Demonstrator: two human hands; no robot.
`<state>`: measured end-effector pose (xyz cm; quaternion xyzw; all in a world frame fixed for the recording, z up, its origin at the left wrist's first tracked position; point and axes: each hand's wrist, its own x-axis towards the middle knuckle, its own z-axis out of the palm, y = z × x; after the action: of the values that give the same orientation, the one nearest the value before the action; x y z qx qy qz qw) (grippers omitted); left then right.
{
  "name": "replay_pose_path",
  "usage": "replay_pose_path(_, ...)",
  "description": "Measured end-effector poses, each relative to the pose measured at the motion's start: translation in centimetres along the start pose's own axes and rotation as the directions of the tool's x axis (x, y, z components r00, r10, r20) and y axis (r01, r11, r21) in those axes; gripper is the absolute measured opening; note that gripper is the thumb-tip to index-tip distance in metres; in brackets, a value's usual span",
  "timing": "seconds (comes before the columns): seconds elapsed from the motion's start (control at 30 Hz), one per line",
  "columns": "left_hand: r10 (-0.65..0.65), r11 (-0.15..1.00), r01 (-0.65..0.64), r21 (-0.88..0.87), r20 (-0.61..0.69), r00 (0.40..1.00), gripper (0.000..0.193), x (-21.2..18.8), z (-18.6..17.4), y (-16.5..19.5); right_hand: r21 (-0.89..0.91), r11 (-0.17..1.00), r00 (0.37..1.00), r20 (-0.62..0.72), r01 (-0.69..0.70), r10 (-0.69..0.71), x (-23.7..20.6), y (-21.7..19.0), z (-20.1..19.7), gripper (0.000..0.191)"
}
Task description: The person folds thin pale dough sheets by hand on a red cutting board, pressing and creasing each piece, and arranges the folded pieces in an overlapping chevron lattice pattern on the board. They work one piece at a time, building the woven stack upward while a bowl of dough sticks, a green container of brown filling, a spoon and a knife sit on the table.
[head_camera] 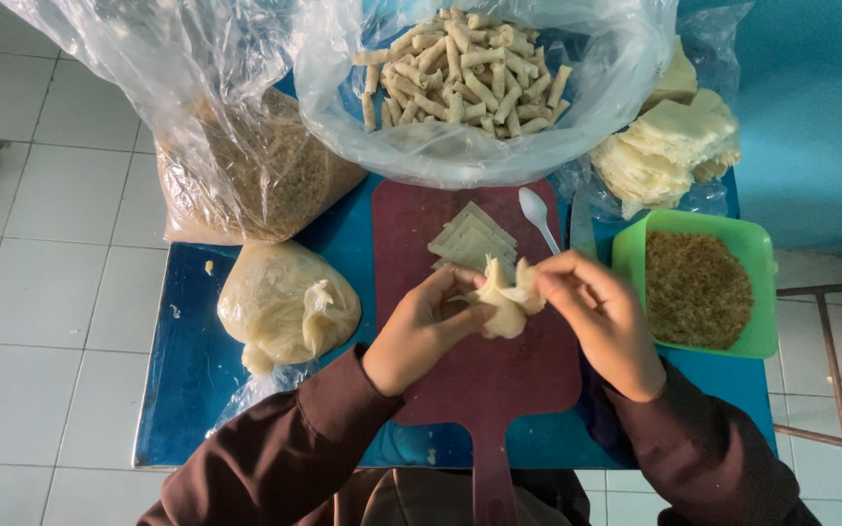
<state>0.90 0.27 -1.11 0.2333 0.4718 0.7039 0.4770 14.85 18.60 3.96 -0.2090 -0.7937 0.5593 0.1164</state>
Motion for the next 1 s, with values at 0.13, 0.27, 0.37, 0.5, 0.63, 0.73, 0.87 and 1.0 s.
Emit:
replay_pose_path(0.13,0.125,0.992,-0.126,-0.013,-0.071,0.99,0.017,-0.1,-0.8,-0.9,0.507,0.862,0.999,-0.032,0.0,0.019,0.6,1.3,-0.4,0.013)
replay_pose_path(0.27,0.144,0.963,-0.177,-0.204,-0.166,0.976,0.02,-0.2,-1.4,-0.4,0.717,0.694,0.992,-0.029,-0.065,0.122,1.1,1.3,-1.3,0.013)
replay_pose_path(0.37,0.087,0.947,-0.112,-0.302,-0.096,0.992,0.025,-0.2,-1.3,0.8,0.683,0.73,0.992,-0.107,0.027,0.064,0.9,0.9,-1.5,0.015)
replay_pose_path(0.5,-0.242,0.959,0.246,-0.142,0.049,0.969,0.041,-0.5,-0.1,2.0,-0.143,0.954,0.922,-0.254,0.262,-0.292,-0.4,-0.5,-0.4,0.015)
replay_pose_path(0.63,-0.032,0.98,0.01,0.2,0.105,0.994,0.04,-0.4,0.7,1.8,-0.363,0.676,0.761,0.194,0.642,-0.619,-1.2,-2.6,0.1,0.017)
replay_pose_path(0.73,-0.019,0.853,0.011,0.522,0.01,1.0,0.031,-0.7,0.3,1.5,-0.304,0.835,0.888,0.113,0.459,-0.446,-1.2,-3.3,0.3,0.021)
replay_pose_path(0.87,0.068,0.847,-0.092,0.523,0.064,0.996,0.035,-1.0,0.2,1.2,0.027,0.999,0.946,0.322,-0.04,0.029,-0.3,-2.4,-0.2,0.036)
replay_pose_path(1.0,0.158,0.79,-0.169,0.59,0.07,0.985,0.034,-1.3,0.5,1.3,-0.155,0.983,0.938,0.314,-0.103,0.148,-0.1,-0.6,0.3,0.02)
